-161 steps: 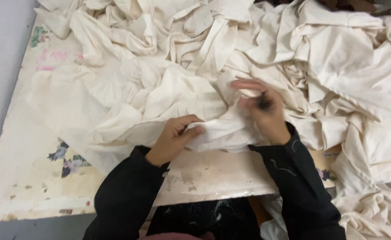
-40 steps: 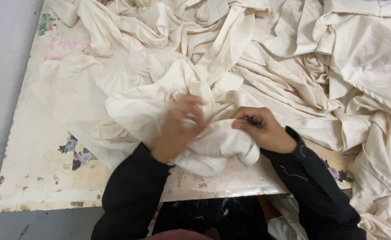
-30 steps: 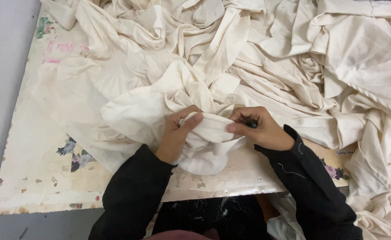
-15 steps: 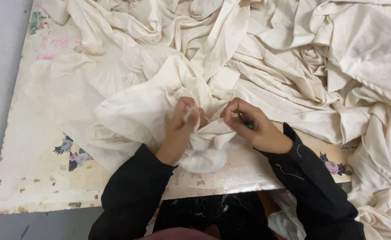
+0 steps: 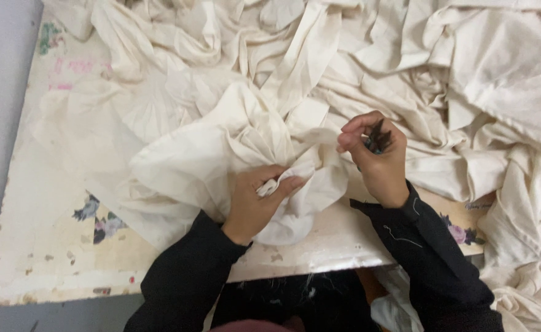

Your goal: Trimming excess threads from white fabric garments using thread nippers in a production environment.

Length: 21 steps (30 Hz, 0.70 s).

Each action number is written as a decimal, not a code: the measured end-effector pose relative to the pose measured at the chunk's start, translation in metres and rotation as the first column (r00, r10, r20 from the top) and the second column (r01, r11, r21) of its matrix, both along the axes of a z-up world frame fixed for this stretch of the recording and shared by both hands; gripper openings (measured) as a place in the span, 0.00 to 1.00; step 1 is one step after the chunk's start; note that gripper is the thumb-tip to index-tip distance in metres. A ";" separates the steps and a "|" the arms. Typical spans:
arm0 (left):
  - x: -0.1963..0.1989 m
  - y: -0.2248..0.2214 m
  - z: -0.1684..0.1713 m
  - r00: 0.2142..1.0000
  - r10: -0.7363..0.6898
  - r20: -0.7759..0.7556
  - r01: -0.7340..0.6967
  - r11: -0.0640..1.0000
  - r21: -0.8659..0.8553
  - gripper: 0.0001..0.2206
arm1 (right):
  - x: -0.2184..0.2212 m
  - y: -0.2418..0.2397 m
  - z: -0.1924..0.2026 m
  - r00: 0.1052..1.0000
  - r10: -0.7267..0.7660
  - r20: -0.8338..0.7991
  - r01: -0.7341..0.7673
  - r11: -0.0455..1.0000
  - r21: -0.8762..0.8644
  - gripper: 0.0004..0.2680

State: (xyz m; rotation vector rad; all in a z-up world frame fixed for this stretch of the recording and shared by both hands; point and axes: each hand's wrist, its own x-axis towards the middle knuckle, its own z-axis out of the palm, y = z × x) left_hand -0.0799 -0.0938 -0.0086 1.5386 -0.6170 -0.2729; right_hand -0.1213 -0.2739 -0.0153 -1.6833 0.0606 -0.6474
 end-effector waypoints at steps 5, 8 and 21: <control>-0.002 0.000 -0.001 0.999 0.025 -0.044 -0.022 0.999 0.049 0.05 | -0.001 -0.002 -0.003 0.996 0.075 -0.042 -0.072 0.995 0.065 0.03; -0.002 0.001 -0.006 0.998 0.056 -0.018 -0.055 0.998 0.030 0.07 | -0.001 0.007 -0.001 0.988 0.150 -0.047 -0.148 0.988 0.037 0.03; 0.046 0.019 -0.024 0.210 0.345 0.915 -0.538 0.822 -0.187 0.13 | 0.016 0.008 -0.022 0.995 -0.091 0.031 0.094 0.864 -0.495 0.05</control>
